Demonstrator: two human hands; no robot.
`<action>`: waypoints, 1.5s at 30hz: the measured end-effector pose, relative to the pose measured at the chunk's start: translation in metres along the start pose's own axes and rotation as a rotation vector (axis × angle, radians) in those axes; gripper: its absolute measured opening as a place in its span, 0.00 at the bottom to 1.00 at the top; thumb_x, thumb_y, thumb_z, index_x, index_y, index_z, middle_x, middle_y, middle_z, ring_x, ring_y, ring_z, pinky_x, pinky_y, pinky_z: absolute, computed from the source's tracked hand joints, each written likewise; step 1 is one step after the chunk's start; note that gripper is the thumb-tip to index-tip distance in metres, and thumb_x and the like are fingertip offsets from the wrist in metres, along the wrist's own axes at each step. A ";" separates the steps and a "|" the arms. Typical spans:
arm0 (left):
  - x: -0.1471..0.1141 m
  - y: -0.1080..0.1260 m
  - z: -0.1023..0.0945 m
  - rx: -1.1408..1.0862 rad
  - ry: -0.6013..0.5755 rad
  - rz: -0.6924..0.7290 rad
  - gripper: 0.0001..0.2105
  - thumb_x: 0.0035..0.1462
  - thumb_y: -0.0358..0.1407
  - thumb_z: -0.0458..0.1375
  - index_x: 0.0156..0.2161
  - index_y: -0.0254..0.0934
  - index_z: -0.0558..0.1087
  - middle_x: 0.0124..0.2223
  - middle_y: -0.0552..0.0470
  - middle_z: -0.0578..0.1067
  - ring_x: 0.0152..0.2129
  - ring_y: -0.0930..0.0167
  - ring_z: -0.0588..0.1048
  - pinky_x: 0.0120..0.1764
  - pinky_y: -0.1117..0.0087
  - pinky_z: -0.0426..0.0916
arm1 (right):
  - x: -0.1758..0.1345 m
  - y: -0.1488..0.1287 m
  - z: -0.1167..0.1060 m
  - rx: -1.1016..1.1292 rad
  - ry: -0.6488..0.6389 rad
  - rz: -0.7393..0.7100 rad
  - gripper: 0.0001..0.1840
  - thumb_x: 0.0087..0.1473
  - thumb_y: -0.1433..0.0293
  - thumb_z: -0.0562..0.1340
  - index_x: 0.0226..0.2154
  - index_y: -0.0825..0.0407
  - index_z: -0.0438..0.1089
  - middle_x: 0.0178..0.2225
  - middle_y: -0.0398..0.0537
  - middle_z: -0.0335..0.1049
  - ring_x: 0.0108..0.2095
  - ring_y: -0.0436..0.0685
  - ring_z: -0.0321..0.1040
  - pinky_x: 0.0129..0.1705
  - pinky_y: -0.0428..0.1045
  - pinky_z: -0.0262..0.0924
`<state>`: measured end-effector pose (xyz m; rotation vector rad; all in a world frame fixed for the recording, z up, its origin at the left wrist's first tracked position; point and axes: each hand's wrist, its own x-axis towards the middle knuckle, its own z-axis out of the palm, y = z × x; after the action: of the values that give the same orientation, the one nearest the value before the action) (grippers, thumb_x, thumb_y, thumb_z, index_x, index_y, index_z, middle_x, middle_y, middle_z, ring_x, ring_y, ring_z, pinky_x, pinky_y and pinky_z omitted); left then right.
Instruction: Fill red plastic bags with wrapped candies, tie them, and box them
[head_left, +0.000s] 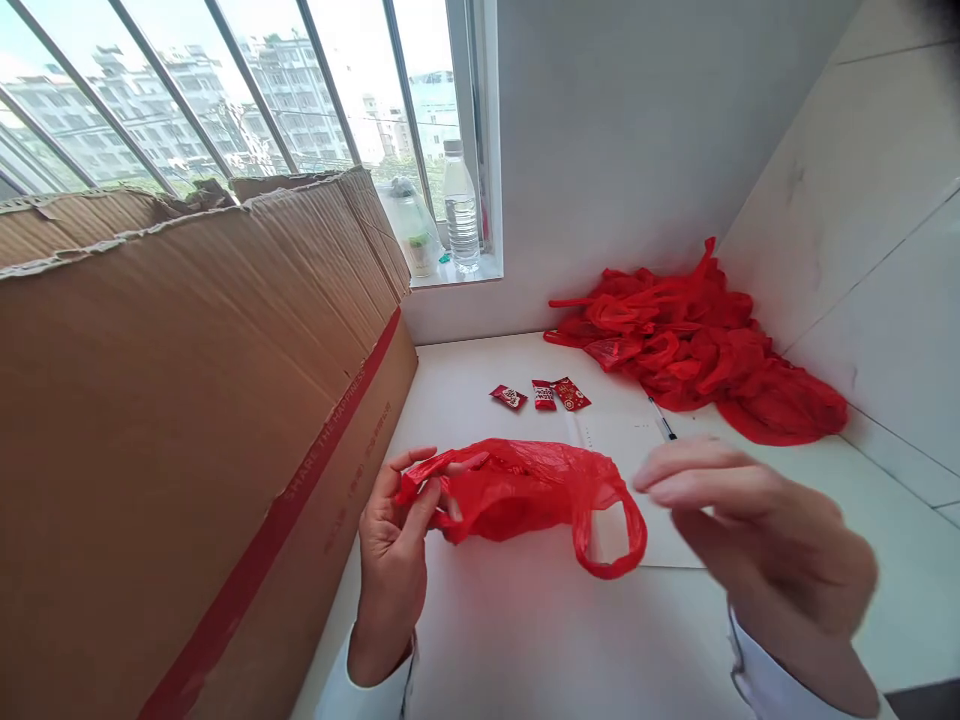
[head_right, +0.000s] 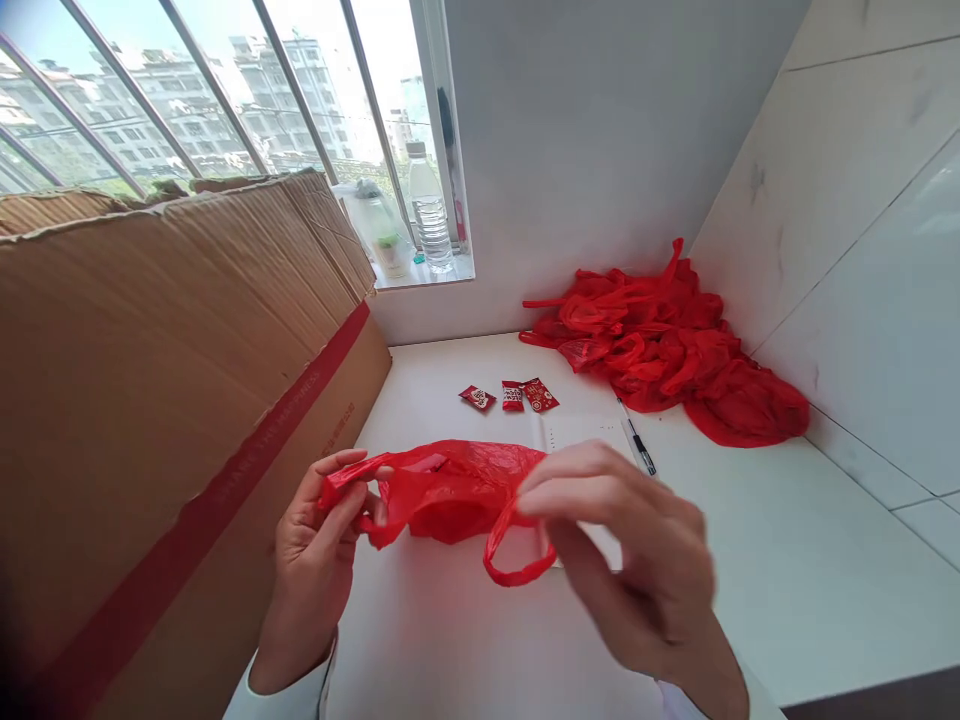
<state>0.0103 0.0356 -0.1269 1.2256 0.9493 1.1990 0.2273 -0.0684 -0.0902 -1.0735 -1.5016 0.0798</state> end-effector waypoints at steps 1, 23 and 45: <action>-0.002 0.004 0.000 -0.011 -0.026 -0.028 0.14 0.53 0.36 0.59 0.46 0.44 0.68 0.40 0.53 0.77 0.16 0.81 0.67 0.20 0.79 0.65 | 0.010 -0.002 0.012 -0.031 -0.207 -0.071 0.15 0.55 0.80 0.54 0.41 0.49 0.68 0.38 0.47 0.69 0.40 0.54 0.66 0.41 0.50 0.62; -0.046 0.034 -0.001 0.225 -0.053 -0.050 0.27 0.47 0.35 0.60 0.55 0.51 0.66 0.59 0.46 0.66 0.13 0.83 0.58 0.14 0.76 0.54 | -0.029 0.058 0.002 -0.646 -0.696 -0.103 0.16 0.50 0.82 0.52 0.34 0.49 0.68 0.27 0.47 0.66 0.38 0.59 0.66 0.58 0.68 0.46; -0.045 0.035 -0.004 0.384 -0.041 0.094 0.19 0.46 0.34 0.59 0.46 0.48 0.72 0.59 0.48 0.65 0.13 0.81 0.59 0.13 0.73 0.56 | -0.041 0.038 0.042 -0.661 -0.970 -0.184 0.15 0.47 0.85 0.51 0.31 0.51 0.61 0.28 0.45 0.65 0.29 0.54 0.61 0.28 0.49 0.48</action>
<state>-0.0055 -0.0096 -0.0959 1.6067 1.1359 1.0891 0.2084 -0.0511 -0.1551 -1.5111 -2.6117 -0.0416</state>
